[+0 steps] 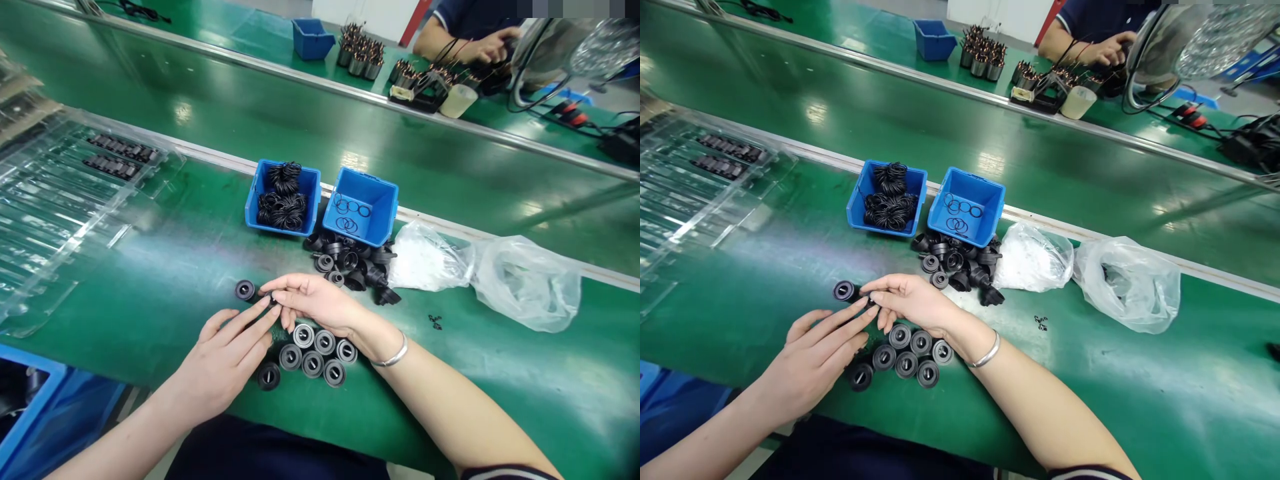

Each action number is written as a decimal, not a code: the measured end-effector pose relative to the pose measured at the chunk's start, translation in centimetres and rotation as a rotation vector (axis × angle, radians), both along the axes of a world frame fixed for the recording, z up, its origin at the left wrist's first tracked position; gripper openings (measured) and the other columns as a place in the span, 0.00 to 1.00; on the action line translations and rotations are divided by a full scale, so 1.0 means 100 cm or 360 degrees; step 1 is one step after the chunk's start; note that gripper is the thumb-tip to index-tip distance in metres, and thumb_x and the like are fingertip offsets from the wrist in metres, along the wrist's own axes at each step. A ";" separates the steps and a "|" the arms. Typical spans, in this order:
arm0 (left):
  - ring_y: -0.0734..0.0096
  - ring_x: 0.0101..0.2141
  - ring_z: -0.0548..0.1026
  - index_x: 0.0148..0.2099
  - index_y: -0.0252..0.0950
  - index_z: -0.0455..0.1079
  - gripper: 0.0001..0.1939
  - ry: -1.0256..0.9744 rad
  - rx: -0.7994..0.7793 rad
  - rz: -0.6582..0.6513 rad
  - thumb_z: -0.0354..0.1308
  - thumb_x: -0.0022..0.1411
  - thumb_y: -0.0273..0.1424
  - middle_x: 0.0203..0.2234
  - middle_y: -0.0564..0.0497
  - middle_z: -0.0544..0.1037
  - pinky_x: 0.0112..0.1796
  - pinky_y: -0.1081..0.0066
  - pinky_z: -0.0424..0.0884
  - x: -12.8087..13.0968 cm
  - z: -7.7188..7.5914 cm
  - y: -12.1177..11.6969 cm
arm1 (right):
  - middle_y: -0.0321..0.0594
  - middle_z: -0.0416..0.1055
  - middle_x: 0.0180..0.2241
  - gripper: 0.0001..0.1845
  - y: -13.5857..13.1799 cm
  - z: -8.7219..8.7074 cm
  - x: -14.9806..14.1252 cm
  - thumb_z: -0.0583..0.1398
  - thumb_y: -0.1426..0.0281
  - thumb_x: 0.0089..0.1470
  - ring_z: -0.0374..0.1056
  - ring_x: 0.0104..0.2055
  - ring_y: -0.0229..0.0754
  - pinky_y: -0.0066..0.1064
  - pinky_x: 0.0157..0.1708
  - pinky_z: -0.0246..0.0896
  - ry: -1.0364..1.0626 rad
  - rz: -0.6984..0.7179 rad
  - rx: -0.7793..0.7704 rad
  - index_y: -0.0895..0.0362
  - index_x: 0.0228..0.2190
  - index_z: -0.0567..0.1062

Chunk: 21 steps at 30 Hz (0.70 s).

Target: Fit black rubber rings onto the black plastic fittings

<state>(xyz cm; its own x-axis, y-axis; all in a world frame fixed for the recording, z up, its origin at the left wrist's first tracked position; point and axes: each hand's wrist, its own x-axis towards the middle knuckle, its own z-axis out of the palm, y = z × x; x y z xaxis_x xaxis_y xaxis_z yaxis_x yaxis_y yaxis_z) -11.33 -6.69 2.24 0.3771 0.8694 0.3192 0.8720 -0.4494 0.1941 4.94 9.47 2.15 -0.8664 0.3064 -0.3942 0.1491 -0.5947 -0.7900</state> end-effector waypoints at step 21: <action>0.49 0.56 0.72 0.47 0.23 0.70 0.12 -0.0034 0.0173 -0.0038 0.49 0.64 0.14 0.51 0.27 0.76 0.53 0.52 0.67 -0.002 -0.007 -0.004 | 0.37 0.78 0.25 0.26 -0.002 -0.012 0.003 0.69 0.62 0.52 0.77 0.29 0.38 0.32 0.36 0.75 0.0093 0.0066 0.0284 0.61 0.50 0.75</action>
<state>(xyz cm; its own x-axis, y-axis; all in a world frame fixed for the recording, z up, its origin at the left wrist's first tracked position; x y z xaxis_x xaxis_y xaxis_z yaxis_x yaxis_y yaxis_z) -11.51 -7.12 1.55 0.3896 0.8200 0.4193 0.8569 -0.4896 0.1612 5.21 9.25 0.95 -0.8996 0.3307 -0.2853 0.1212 -0.4386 -0.8905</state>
